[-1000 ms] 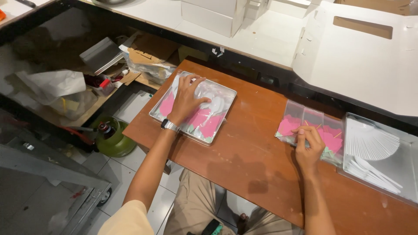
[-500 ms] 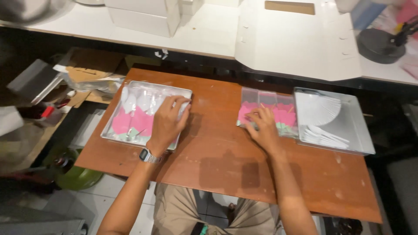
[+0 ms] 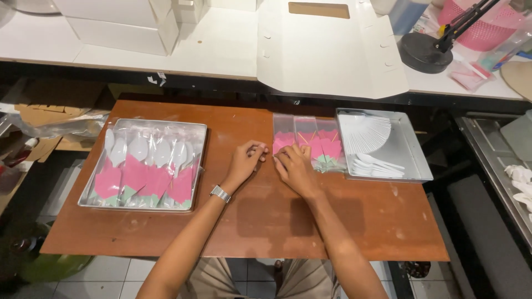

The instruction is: Packaging individual plastic spoons into plastic sleeves with decorative paper inserts

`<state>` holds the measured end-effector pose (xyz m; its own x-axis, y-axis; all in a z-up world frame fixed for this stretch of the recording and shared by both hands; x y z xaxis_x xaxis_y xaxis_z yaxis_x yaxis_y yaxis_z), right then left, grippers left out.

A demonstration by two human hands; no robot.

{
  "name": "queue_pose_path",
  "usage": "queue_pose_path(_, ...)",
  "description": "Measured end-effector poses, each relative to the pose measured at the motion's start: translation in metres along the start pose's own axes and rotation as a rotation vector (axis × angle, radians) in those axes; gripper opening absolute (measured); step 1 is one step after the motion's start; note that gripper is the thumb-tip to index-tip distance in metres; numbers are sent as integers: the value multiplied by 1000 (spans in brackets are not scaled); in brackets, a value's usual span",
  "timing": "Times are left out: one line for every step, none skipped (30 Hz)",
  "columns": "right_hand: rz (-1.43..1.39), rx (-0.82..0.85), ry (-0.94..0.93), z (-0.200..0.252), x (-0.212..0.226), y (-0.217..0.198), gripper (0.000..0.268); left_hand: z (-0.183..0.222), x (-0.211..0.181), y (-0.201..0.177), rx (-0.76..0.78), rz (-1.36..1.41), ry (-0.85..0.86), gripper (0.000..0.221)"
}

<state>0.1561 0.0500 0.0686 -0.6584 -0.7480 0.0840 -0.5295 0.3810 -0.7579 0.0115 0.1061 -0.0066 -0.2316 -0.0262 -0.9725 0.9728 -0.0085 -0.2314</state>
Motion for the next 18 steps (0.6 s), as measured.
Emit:
queue_pose_path(20, -41, -23, 0, 1, -2, 6, 7, -5, 1, 17, 118, -20, 19)
queue_pose_path(39, -82, -46, 0, 2, -3, 5, 14, -9, 2, 34, 236, -42, 22)
queue_pose_path(43, -80, -37, -5, 2, -6, 5, 10, -6, 3, 43, 235, -44, 22)
queue_pose_path(75, -253, -66, -7, 7, -25, 3, 6, 1, 6, 68, 356, -85, 28)
queue_pose_path(108, -420, -84, -2, 14, -43, 2, 7, 10, 11, 99, 473, -137, 35)
queue_pose_path(112, -414, -66, 2, 20, -36, 2, 15, 7, 7, 114, 470, -151, 35)
queue_pose_path(80, -499, -129, 3, 24, -40, 3, 16, -1, 6, 151, 555, -168, 53)
queue_pose_path(48, -584, -194, 5, 28, -43, 5, 17, -9, 5, 188, 639, -185, 73)
queue_pose_path(56, -579, -186, 1, 36, -51, 5, 15, -11, 4, 199, 641, -191, 73)
queue_pose_path(-130, -453, -241, -8, 46, -50, 4, 13, -14, 1, 198, 697, -181, 71)
queue_pose_path(-320, -324, -289, -15, 59, -47, 5, 13, -16, -4, 193, 753, -176, 70)
queue_pose_path(-318, -320, -278, -12, 50, -46, 5, 8, -1, 1, 201, 754, -186, 70)
queue_pose_path(-305, -310, -288, -10, 44, -45, 6, 1, 12, -4, 128, 742, -154, 48)
queue_pose_path(-292, -301, -298, -9, 38, -44, 11, -5, 25, -9, 56, 728, -122, 26)
queue_pose_path(-288, -303, -295, -2, 16, -55, 11, -1, 16, -11, 61, 726, -122, 26)
queue_pose_path(-174, -362, -110, 4, -19, -69, 9, 4, 11, -12, 64, 729, -173, 25)
queue_pose_path(-60, -412, 72, 16, -54, -85, 8, 11, 7, -12, 63, 736, -227, 25)
queue_pose_path(-58, -408, 73, 27, -70, -96, 8, 13, 6, -11, 65, 740, -230, 25)
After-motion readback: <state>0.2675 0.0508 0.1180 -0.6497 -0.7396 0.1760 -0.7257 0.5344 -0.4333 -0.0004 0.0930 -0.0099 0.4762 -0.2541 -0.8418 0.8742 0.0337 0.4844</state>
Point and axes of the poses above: each hand's wrist, its own z-axis away from the middle knuckle, its own y-axis out of the palm, x = y × z, the point moved 9 cm from there along -z, towards the middle knuckle, and after that the axes turned 6 degrees about -y, right-handed, at the moved point
